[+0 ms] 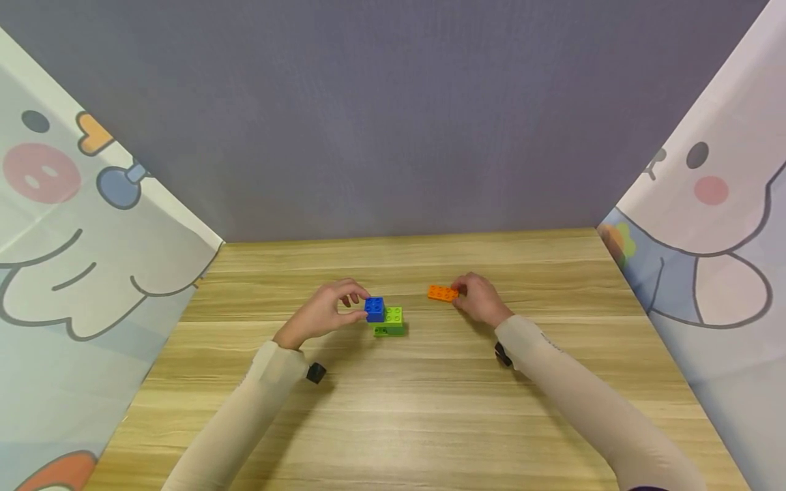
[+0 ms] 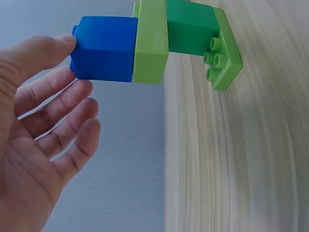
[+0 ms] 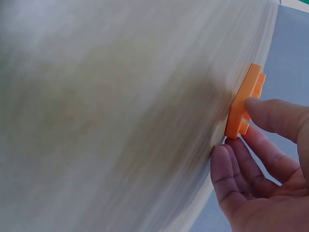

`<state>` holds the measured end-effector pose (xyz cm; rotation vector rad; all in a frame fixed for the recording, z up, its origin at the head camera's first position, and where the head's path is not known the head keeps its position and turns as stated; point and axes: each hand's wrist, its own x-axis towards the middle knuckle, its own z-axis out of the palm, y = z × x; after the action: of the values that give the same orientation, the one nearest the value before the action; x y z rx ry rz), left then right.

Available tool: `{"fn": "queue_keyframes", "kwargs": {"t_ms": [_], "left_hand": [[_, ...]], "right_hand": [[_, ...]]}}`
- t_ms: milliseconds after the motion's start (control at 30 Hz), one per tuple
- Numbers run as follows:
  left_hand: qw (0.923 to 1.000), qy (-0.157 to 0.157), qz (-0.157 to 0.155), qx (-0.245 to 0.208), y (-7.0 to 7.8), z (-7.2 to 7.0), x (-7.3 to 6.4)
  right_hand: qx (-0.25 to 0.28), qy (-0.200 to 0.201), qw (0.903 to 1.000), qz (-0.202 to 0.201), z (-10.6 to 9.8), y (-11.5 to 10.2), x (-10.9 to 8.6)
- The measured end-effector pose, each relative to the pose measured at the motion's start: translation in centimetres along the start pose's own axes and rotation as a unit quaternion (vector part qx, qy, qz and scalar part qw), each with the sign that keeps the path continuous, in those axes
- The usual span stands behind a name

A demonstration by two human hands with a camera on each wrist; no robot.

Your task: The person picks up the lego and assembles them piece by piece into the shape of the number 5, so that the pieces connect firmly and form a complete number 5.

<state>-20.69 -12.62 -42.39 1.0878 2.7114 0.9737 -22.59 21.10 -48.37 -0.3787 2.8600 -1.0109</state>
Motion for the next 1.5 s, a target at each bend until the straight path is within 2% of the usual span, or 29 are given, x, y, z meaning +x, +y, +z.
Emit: {"fn": "queue_keyframes", "kwargs": {"t_ms": [300, 733, 1100, 1500], "left_hand": [[1.0, -0.001, 0.004, 0.002, 0.0, 0.1, 0.0], [0.9999, -0.004, 0.005, -0.013, -0.1, 0.1, 0.0], [0.9998, -0.006, 0.004, -0.017, 0.0, 0.0, 0.0], [0.9999, -0.008, 0.004, -0.009, 0.1, -0.1, 0.1]], "right_hand": [[0.016, 0.004, 0.9999, 0.005, 0.0, 0.0, -0.1], [0.026, 0.026, 0.999, -0.024, -0.3, -0.1, -0.3], [0.055, 0.039, 0.9965, -0.048, -1.2, -1.9, -0.4], [0.049, 0.049, 0.9936, -0.089, -2.0, -3.5, -0.4]]}}
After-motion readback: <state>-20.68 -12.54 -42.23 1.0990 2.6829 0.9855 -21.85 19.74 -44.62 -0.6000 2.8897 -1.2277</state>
